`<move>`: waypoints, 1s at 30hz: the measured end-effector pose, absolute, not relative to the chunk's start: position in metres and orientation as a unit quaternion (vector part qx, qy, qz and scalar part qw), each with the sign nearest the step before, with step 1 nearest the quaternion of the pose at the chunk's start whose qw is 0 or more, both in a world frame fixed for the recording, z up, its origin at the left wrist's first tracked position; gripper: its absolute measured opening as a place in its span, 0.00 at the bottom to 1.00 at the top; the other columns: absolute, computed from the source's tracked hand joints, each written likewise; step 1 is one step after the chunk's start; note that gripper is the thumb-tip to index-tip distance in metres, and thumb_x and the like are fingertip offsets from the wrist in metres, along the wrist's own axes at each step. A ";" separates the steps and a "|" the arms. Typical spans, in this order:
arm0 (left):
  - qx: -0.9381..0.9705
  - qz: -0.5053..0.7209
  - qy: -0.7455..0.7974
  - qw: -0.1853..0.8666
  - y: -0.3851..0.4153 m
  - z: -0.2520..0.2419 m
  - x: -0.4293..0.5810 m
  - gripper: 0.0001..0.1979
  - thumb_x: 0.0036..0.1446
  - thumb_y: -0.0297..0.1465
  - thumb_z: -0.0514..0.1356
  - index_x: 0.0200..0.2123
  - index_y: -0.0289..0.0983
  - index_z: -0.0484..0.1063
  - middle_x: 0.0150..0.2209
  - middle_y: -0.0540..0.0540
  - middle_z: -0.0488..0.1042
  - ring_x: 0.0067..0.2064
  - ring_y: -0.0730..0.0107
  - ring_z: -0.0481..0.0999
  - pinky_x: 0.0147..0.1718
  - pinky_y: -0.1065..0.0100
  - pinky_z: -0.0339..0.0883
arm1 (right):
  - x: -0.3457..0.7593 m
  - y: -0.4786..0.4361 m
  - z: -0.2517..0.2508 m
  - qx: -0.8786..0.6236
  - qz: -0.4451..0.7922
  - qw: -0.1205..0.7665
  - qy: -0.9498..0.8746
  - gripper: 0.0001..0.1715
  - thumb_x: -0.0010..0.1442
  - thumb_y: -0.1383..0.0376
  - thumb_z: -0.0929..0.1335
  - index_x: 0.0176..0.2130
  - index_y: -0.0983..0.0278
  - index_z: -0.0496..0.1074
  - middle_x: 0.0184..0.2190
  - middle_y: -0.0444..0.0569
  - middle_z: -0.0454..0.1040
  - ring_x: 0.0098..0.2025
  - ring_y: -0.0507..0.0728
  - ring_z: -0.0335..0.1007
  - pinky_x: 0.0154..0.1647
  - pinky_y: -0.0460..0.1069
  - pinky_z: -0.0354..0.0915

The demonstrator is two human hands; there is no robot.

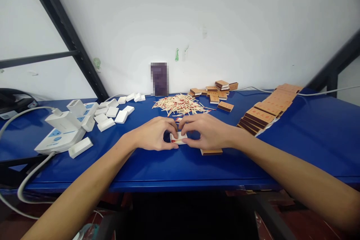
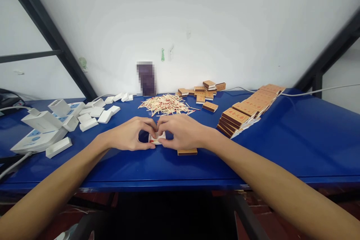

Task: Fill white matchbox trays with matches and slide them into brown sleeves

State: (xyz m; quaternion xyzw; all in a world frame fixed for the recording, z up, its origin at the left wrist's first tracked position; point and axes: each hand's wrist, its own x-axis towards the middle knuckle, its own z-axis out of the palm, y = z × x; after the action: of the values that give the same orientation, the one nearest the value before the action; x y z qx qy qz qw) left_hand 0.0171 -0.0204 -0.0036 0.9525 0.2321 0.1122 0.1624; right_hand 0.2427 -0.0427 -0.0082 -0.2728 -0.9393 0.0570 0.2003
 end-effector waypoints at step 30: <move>0.921 0.168 0.351 0.030 0.011 -0.033 0.018 0.15 0.64 0.39 0.55 0.45 0.40 0.78 0.38 0.45 0.73 0.39 0.66 0.73 0.39 0.65 0.64 | 0.253 0.009 -0.043 -0.385 0.073 0.240 -0.888 0.12 0.63 0.64 0.66 0.41 0.66 0.78 0.33 0.50 0.73 0.34 0.54 0.67 0.38 0.49 0.60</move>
State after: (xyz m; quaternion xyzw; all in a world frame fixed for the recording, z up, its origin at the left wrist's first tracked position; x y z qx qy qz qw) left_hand 0.0177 0.0114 -0.0333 0.9207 0.3508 0.1684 0.0300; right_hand 0.2529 0.0090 -0.0427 -0.3854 -0.8880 0.0727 0.2402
